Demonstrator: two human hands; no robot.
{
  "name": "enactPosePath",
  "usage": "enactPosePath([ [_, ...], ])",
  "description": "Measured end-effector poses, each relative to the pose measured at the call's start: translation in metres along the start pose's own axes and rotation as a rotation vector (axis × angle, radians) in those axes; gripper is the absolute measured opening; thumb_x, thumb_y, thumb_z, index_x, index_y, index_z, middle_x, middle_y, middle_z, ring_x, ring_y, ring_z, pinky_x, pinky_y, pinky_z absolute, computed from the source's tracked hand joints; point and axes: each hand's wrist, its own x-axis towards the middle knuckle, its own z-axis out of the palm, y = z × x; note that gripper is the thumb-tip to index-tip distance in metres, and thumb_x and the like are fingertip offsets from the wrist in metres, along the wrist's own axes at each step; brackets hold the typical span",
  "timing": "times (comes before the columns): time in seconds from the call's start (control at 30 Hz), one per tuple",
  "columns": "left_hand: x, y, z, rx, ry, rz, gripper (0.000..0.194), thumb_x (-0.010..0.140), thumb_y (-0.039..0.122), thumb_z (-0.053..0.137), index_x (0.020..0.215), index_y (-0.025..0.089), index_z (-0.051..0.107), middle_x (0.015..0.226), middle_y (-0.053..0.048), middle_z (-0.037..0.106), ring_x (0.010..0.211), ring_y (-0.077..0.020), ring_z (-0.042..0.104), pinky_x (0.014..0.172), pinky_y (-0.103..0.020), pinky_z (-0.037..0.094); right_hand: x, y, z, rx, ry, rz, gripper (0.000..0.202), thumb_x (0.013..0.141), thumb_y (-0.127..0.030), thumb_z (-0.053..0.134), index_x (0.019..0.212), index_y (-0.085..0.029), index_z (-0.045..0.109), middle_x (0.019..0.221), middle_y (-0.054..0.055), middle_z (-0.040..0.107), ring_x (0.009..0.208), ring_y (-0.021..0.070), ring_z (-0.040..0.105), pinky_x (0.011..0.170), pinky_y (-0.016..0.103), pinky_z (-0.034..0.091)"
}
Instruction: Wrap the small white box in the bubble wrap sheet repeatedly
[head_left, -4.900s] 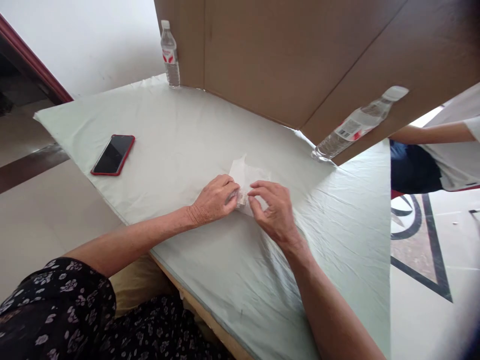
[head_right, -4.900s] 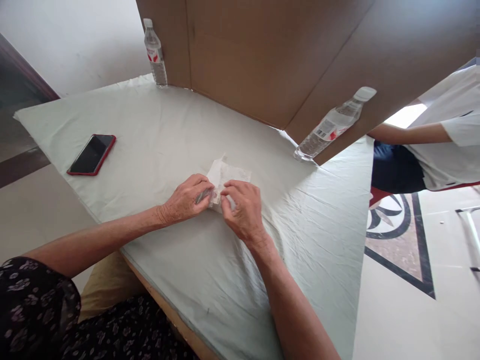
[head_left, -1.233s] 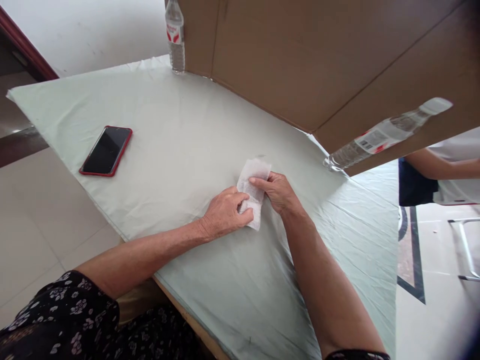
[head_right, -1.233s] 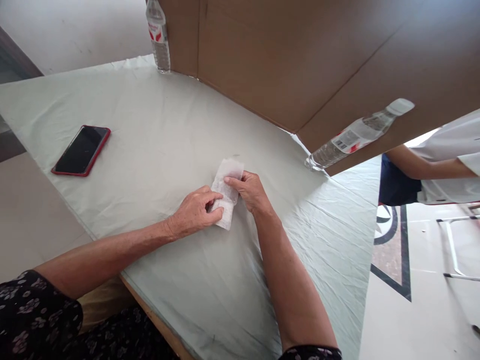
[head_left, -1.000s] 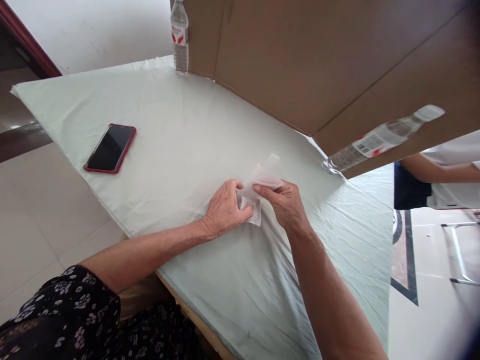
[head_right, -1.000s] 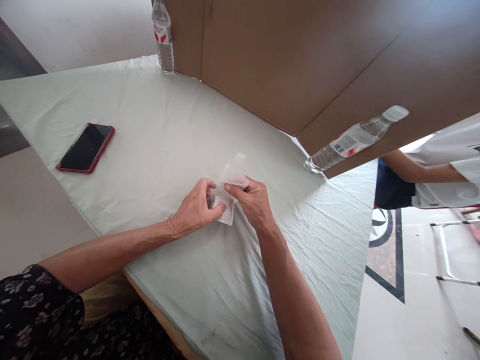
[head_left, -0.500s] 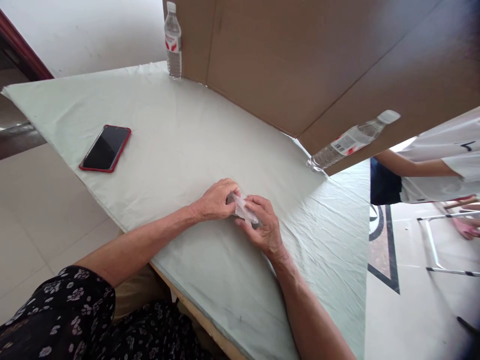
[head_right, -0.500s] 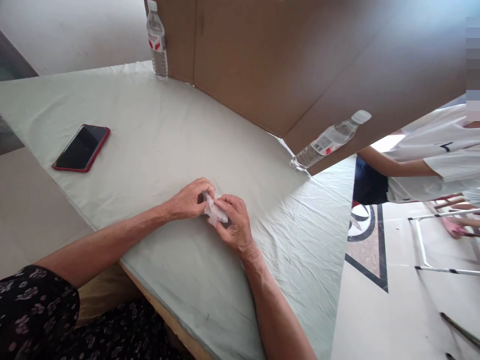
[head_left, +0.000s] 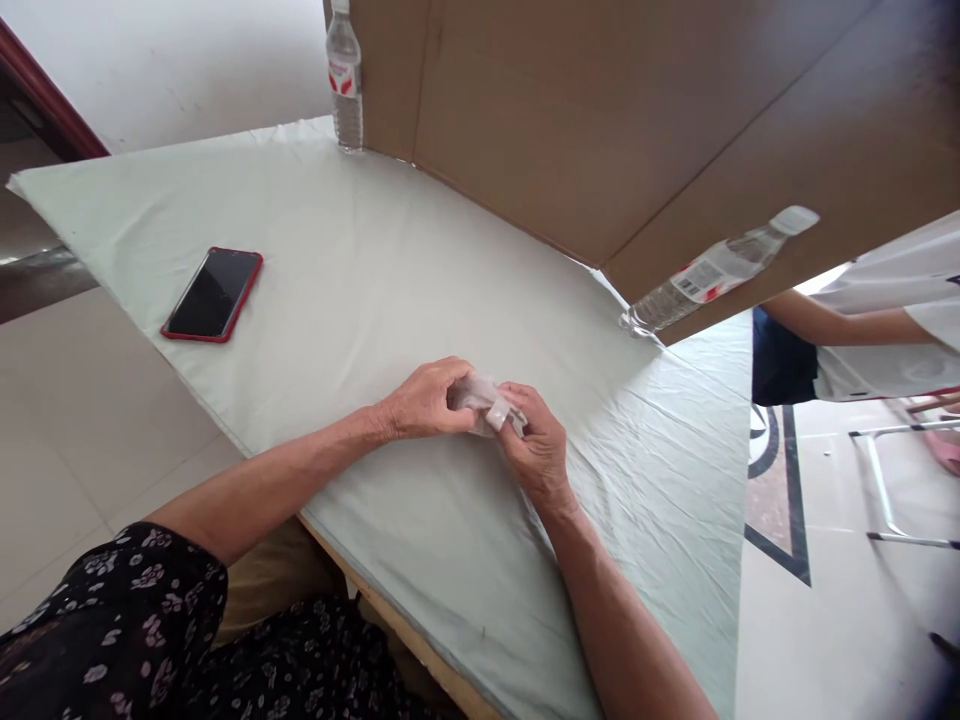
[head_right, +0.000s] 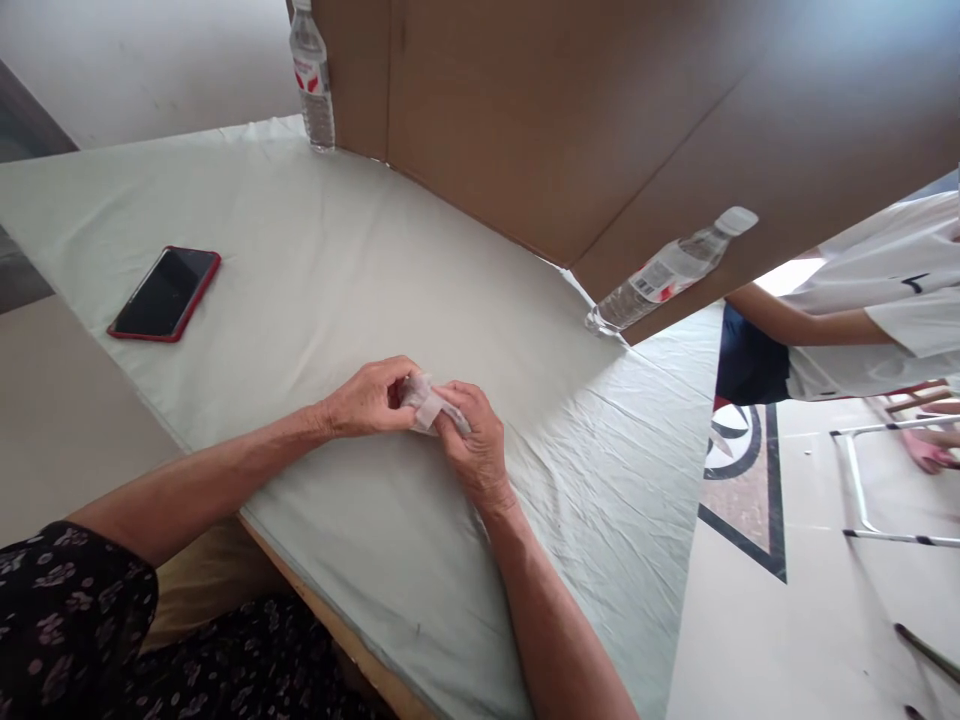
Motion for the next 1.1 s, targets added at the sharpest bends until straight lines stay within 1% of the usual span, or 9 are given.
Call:
enactPosePath([
  [0.1,-0.001,0.011,-0.009,-0.157,-0.155,-0.211,0.013,0.075,0.031,0.059,0.077,0.018,0.054,0.068,0.004,0.051,0.058,-0.0105,0.047,0.051,-0.023,0.037,-0.003,-0.003,0.001,0.226,-0.005,0.188,0.033,0.086,-0.046,0.068,0.112,-0.024,0.068,0.102,0.006,0.072,0.092,0.0225,0.067,0.085,0.038,0.053],
  [0.2,-0.003,0.016,-0.013,-0.217,-0.243,-0.342,0.016,0.077,0.034,0.057,0.080,0.019,0.054,0.070,0.003,0.053,0.056,-0.0115,0.049,0.047,-0.023,0.036,-0.006,-0.002,0.000,0.452,-0.103,0.256,0.063,0.078,-0.055,0.075,0.130,-0.025,0.057,0.119,0.009,0.070,0.105,0.0258,0.067,0.091,0.041,0.053],
  [0.33,-0.002,0.016,-0.016,-0.013,-0.205,-0.310,0.022,0.079,0.036,0.057,0.070,0.019,0.047,0.066,0.002,0.050,0.058,-0.0119,0.044,0.051,-0.025,0.032,-0.009,0.001,0.000,0.397,-0.104,0.309,0.083,0.069,-0.047,0.085,0.140,-0.028,0.047,0.107,0.005,0.070,0.097,0.0221,0.067,0.086,0.038,0.053],
  [0.43,0.000,0.013,-0.018,0.005,-0.197,-0.245,0.029,0.077,0.045,0.063,0.073,0.018,0.052,0.071,0.001,0.054,0.065,-0.0138,0.047,0.056,-0.026,0.034,-0.010,0.003,0.004,0.336,-0.065,0.335,0.083,0.071,-0.047,0.084,0.141,-0.027,0.045,0.096,0.001,0.069,0.087,0.0191,0.065,0.080,0.036,0.053],
  [0.53,0.001,0.009,-0.020,-0.248,-0.305,-0.246,0.033,0.074,0.037,0.067,0.099,0.016,0.060,0.093,-0.003,0.064,0.079,-0.0170,0.057,0.065,-0.026,0.043,-0.009,0.005,0.006,0.347,-0.078,0.341,0.082,0.074,-0.050,0.081,0.142,-0.026,0.043,0.097,0.002,0.069,0.087,0.0193,0.066,0.081,0.036,0.053],
  [0.63,0.002,0.005,-0.020,-0.471,-0.366,-0.271,0.053,0.072,0.024,0.067,0.124,0.016,0.055,0.114,-0.007,0.066,0.098,-0.0203,0.063,0.078,-0.028,0.048,-0.009,0.006,0.005,0.231,-0.015,0.250,0.075,0.075,-0.054,0.077,0.138,-0.027,0.047,0.114,0.007,0.068,0.101,0.0235,0.066,0.088,0.041,0.052],
  [0.77,0.003,0.002,-0.020,-0.627,-0.385,-0.293,0.070,0.071,0.018,0.068,0.138,0.017,0.047,0.124,-0.010,0.064,0.109,-0.0217,0.062,0.086,-0.030,0.048,-0.011,0.004,-0.002,-0.007,0.070,0.075,0.055,0.080,-0.056,0.071,0.125,-0.028,0.055,0.142,0.012,0.055,0.129,0.0306,0.054,0.100,0.050,0.047],
  [0.93,0.005,-0.006,-0.019,-0.630,-0.413,-0.271,0.076,0.073,0.019,0.069,0.144,0.018,0.043,0.129,-0.011,0.062,0.113,-0.0238,0.061,0.085,-0.029,0.048,-0.010,0.006,-0.003,-0.087,-0.093,0.006,0.051,0.081,-0.055,0.070,0.122,-0.027,0.059,0.152,0.014,0.045,0.143,0.0339,0.041,0.114,0.057,0.034],
  [1.1,0.005,-0.011,-0.017,-0.622,-0.420,-0.248,0.075,0.075,0.018,0.066,0.146,0.022,0.043,0.133,-0.008,0.059,0.116,-0.0228,0.059,0.086,-0.028,0.047,-0.003,0.010,-0.001,-0.035,-0.217,0.051,0.048,0.079,-0.050,0.074,0.119,-0.028,0.060,0.156,0.013,0.040,0.150,0.0331,0.030,0.119,0.057,0.027],
])
